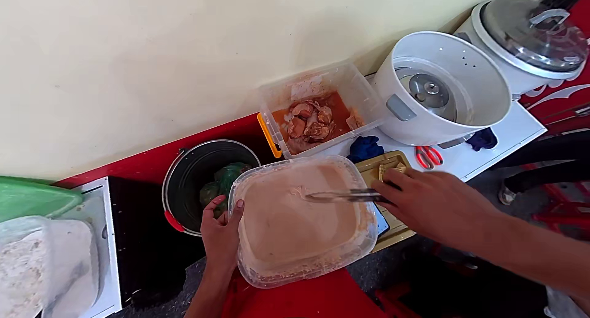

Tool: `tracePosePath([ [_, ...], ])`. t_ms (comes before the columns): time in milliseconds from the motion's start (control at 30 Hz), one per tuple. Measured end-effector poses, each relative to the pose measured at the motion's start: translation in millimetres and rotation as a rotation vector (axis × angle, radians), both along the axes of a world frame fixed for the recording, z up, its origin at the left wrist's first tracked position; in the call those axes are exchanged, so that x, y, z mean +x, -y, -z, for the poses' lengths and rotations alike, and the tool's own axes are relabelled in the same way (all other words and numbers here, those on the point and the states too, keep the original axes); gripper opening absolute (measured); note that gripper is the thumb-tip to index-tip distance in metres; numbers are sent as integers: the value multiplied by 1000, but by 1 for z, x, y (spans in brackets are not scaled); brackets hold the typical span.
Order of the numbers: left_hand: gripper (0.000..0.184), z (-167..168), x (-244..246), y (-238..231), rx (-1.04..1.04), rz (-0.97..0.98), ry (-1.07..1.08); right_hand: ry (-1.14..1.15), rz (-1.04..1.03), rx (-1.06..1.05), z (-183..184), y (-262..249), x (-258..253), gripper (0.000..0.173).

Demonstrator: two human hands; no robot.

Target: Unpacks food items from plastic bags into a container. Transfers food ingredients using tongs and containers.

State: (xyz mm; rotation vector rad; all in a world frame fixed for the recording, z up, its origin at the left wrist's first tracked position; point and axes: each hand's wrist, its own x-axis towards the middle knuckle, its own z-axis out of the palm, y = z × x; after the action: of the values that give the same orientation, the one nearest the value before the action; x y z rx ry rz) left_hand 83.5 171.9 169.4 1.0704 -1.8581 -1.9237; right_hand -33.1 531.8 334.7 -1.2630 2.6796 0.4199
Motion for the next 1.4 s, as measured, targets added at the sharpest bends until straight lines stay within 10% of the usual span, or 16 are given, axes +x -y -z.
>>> tracePosePath([
  [333, 50, 2, -1, 1, -4, -2, 8, 5, 222, -88, 53, -84, 29, 32],
  [667, 52, 3, -1, 2, 10, -20, 31, 27, 356, -71, -46, 22, -119, 45],
  [1000, 52, 6, -1, 5, 10, -30, 17, 1, 149, 232, 53, 76, -208, 17],
  [1400, 53, 9, -9, 8, 5, -23, 31, 303, 295, -255, -68, -38, -195, 35],
])
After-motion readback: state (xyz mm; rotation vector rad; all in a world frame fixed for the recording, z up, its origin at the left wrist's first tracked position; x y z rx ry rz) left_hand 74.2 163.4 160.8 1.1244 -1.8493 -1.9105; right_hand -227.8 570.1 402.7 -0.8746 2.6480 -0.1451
